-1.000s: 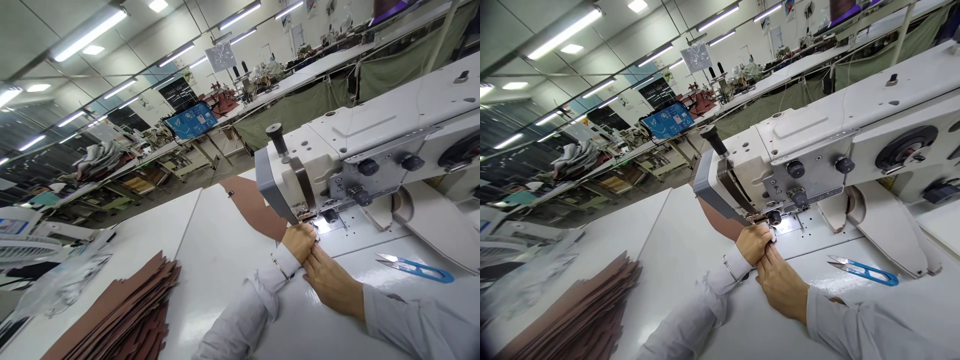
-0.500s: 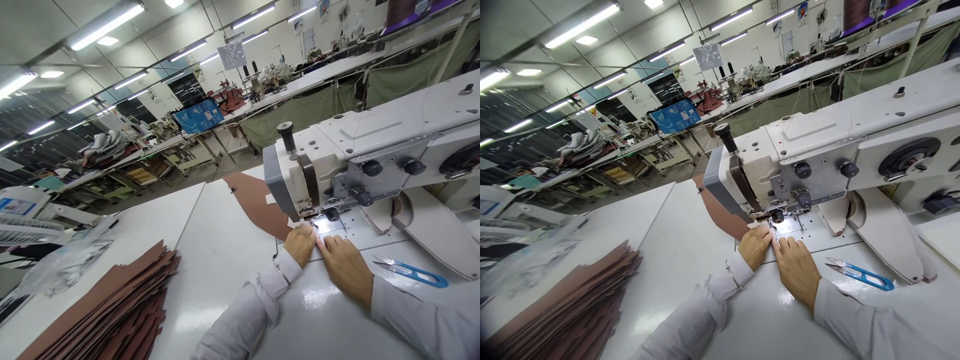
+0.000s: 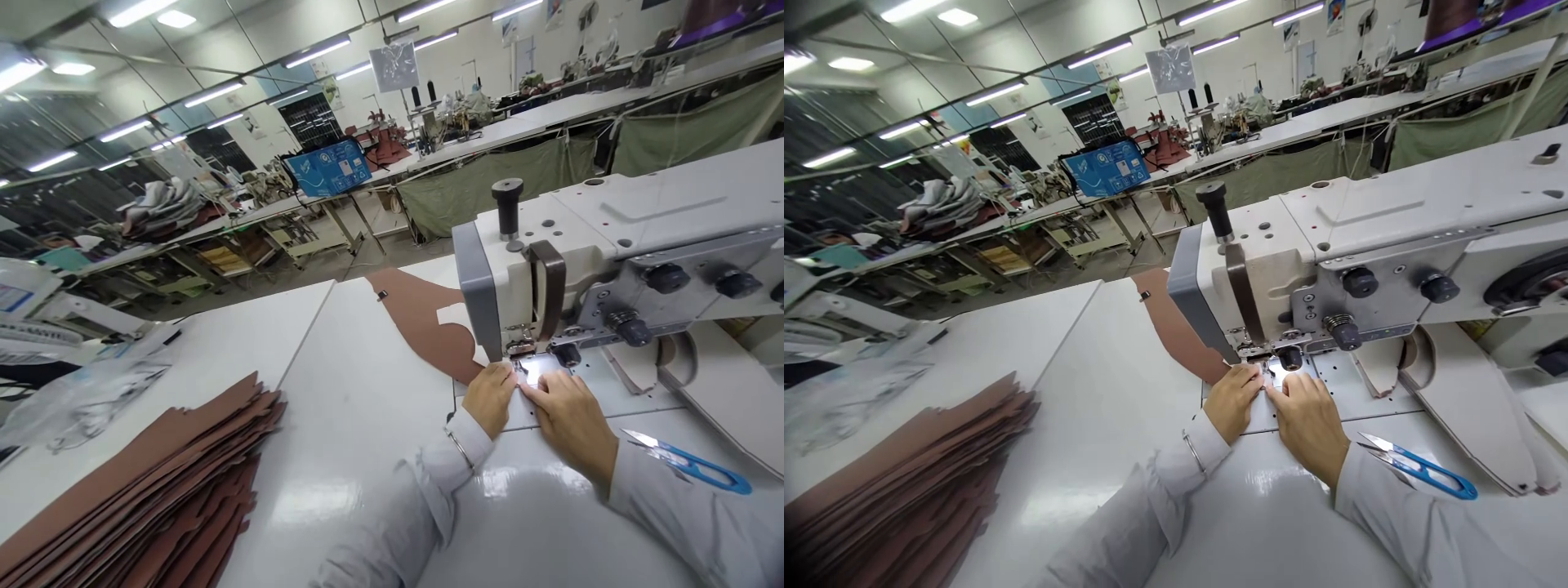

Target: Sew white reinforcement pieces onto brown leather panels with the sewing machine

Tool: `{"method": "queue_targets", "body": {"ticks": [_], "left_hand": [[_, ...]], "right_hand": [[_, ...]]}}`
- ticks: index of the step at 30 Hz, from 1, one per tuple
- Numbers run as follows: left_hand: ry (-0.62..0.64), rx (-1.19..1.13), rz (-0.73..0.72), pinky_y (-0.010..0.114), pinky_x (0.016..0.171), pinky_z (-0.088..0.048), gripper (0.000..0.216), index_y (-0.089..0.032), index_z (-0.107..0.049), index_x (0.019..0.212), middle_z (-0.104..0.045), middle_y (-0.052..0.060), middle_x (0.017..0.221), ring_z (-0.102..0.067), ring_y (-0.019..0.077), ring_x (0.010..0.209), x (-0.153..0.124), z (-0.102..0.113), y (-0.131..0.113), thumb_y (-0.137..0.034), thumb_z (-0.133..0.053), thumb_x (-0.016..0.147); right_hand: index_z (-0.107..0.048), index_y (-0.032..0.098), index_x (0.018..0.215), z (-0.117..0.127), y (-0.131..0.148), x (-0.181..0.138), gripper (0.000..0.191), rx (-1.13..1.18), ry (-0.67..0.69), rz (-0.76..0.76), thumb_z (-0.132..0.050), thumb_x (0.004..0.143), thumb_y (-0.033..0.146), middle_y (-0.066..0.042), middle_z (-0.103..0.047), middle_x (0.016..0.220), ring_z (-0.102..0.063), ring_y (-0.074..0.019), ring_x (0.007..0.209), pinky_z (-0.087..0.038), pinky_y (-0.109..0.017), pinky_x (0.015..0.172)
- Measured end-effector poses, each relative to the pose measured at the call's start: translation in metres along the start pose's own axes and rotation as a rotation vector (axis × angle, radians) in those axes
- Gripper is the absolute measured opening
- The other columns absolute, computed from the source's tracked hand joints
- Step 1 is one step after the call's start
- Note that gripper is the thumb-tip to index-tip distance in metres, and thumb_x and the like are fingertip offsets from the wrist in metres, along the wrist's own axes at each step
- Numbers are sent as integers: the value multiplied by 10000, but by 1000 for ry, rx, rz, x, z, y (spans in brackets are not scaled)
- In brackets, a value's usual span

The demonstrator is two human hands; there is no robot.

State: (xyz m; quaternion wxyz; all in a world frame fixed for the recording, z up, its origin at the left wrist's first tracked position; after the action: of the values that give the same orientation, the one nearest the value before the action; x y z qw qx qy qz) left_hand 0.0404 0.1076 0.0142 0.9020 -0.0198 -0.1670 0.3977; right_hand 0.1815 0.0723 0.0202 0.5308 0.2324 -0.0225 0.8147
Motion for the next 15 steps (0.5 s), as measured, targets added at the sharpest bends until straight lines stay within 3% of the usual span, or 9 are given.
{"method": "queue_targets", "body": {"ticks": [7,15], "left_hand": [[77,83,85,369,844,-495,279,-112,-573,976,-596,104,958,-526,233,978,13,0,7,-8,-408,776],[68,132,92,375,870,-469,256,-109,-579,959,-580,112,917,-499,245,985,15,0,7,-24,-409,788]], "right_hand": [[-635,201,961,-6,-6,8,286,-66,-12,-9,-410,815,101,-50,-496,764,-378,-173,729,-252,-287,672],[-637,191,965,-8,-6,5,263,-81,-39,7,-401,862,140,-52,-489,764,-385,-175,742,-266,-289,684]]}}
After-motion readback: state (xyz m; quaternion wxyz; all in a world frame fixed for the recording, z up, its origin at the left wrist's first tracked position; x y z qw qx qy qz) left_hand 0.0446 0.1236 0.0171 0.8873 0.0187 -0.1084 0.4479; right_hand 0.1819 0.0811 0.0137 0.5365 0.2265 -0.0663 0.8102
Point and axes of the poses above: each hand's wrist, its own x-axis towards the middle knuckle, its own z-axis out of the back of the hand, y = z × x, the point moved 2 cm from there along x, towards the middle knuckle
